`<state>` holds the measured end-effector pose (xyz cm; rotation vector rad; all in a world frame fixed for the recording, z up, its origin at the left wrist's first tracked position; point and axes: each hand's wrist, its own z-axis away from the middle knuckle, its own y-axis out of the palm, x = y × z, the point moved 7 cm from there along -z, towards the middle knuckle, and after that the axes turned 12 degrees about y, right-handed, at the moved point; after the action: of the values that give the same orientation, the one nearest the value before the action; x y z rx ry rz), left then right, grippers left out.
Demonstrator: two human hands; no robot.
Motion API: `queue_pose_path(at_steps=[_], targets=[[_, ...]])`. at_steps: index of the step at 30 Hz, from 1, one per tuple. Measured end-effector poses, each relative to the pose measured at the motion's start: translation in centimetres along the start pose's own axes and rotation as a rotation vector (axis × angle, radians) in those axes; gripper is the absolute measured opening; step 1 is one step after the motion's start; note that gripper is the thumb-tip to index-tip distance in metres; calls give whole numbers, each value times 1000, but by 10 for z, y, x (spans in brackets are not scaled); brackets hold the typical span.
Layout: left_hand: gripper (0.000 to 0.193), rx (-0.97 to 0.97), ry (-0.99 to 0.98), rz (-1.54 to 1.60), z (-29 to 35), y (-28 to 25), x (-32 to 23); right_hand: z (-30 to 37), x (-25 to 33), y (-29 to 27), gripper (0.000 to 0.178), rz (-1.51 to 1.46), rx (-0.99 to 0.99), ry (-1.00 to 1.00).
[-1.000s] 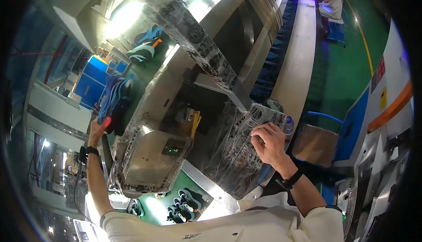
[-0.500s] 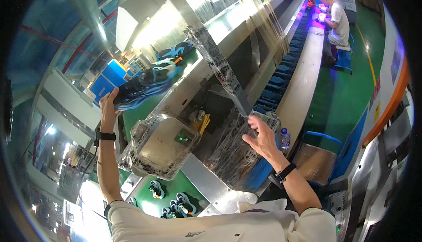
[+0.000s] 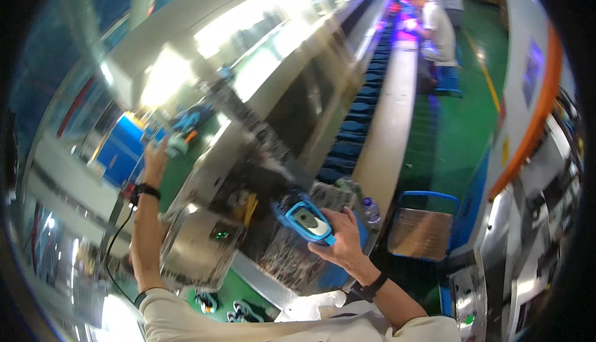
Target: Operating a lasting machine and organizing shoes on a conveyor belt in a footwear factory.
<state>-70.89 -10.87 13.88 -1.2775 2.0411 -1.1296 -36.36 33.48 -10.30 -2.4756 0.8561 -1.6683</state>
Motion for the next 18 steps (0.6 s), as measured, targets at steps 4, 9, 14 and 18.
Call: queue_pose_path(at_steps=[4, 9, 14, 18], targets=[[98, -288, -702, 190, 28, 39, 124, -11, -9, 13, 76, -4, 48, 33], [130, 18, -587, 544, 0, 71, 70, -6, -12, 12, 74, 35, -79, 34], [102, -247, -629, 396, 24, 52, 119, 1, -4, 15, 73, 28, -64, 24], [30, -93, -594, 724, 19, 30, 112, -9, -10, 23, 78, 61, -66, 48]])
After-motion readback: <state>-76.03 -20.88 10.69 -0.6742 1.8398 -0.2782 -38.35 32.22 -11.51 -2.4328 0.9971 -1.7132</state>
